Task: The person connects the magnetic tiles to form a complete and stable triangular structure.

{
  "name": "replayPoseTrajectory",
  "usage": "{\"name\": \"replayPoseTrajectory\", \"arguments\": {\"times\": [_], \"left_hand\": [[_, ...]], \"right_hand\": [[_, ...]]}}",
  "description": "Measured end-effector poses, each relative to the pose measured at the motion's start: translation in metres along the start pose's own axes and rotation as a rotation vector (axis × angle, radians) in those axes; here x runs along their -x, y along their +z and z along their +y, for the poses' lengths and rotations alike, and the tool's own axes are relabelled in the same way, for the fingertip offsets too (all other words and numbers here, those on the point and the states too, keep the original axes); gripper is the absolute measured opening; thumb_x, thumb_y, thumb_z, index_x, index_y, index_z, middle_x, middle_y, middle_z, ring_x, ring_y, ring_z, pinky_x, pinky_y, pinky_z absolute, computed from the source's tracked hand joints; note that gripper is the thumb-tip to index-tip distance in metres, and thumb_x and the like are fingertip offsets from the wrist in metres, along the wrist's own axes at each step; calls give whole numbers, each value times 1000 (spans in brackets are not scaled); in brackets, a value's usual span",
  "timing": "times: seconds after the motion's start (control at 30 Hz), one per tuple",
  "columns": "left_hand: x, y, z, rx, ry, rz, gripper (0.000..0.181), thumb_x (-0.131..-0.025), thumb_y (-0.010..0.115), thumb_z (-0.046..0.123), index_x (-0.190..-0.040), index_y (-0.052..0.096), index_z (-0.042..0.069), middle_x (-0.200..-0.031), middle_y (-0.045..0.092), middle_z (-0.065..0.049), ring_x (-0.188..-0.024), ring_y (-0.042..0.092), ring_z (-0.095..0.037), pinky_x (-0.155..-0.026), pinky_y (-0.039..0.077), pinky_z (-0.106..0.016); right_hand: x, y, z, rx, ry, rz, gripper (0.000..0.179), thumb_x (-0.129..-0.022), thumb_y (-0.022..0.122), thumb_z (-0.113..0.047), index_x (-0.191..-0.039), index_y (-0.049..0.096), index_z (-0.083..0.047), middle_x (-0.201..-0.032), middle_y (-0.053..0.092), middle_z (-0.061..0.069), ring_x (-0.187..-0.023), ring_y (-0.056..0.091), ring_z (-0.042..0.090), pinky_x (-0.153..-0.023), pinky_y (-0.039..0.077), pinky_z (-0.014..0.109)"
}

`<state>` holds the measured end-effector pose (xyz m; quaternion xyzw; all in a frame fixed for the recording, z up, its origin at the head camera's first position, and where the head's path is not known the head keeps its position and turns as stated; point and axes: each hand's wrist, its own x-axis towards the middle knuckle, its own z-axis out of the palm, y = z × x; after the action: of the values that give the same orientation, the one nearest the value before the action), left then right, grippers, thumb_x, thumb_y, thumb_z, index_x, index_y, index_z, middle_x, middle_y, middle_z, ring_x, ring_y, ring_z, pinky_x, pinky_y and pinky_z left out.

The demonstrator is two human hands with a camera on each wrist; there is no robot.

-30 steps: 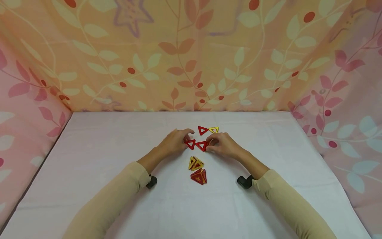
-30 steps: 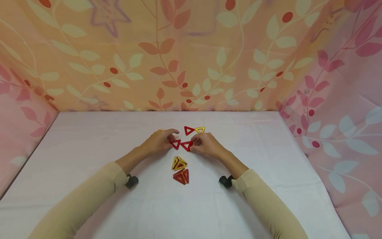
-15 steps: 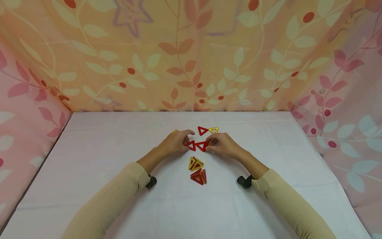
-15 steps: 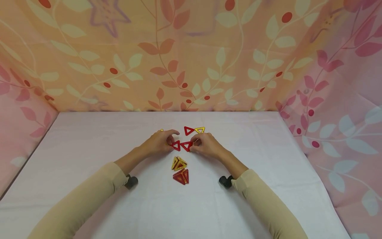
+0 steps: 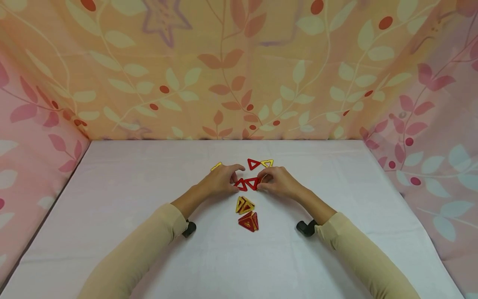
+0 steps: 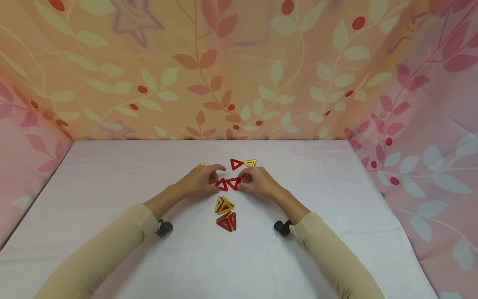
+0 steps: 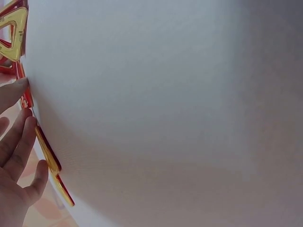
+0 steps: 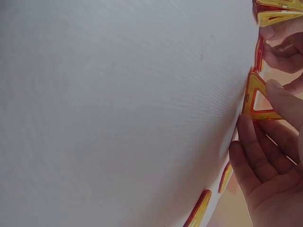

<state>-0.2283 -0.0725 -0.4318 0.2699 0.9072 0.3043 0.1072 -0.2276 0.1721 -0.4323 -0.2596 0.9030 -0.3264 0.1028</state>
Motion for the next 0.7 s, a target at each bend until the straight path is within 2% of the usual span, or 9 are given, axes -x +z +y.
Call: {"name": "replayPoseTrajectory", "arguments": {"times": [0.33, 0.7], "left_hand": [[2, -1, 2, -8, -22, -23, 60, -81, 84, 15, -135, 58, 13, -88, 64, 2, -82, 58, -14, -78, 51, -28], [3, -1, 3, -5, -4, -53, 61, -80, 84, 15, -135, 58, 14, -90, 65, 1, -84, 59, -14, -79, 52, -28]], "right_hand": [[-1, 0, 0, -5, 0, -4, 29, -86, 79, -15, -111, 72, -3, -99, 72, 3, -87, 66, 13, -87, 54, 37], [0, 1, 1, -6, 17, -3, 29, -86, 80, -15, -111, 72, -3, -98, 72, 3, -86, 65, 13, -86, 54, 36]]}}
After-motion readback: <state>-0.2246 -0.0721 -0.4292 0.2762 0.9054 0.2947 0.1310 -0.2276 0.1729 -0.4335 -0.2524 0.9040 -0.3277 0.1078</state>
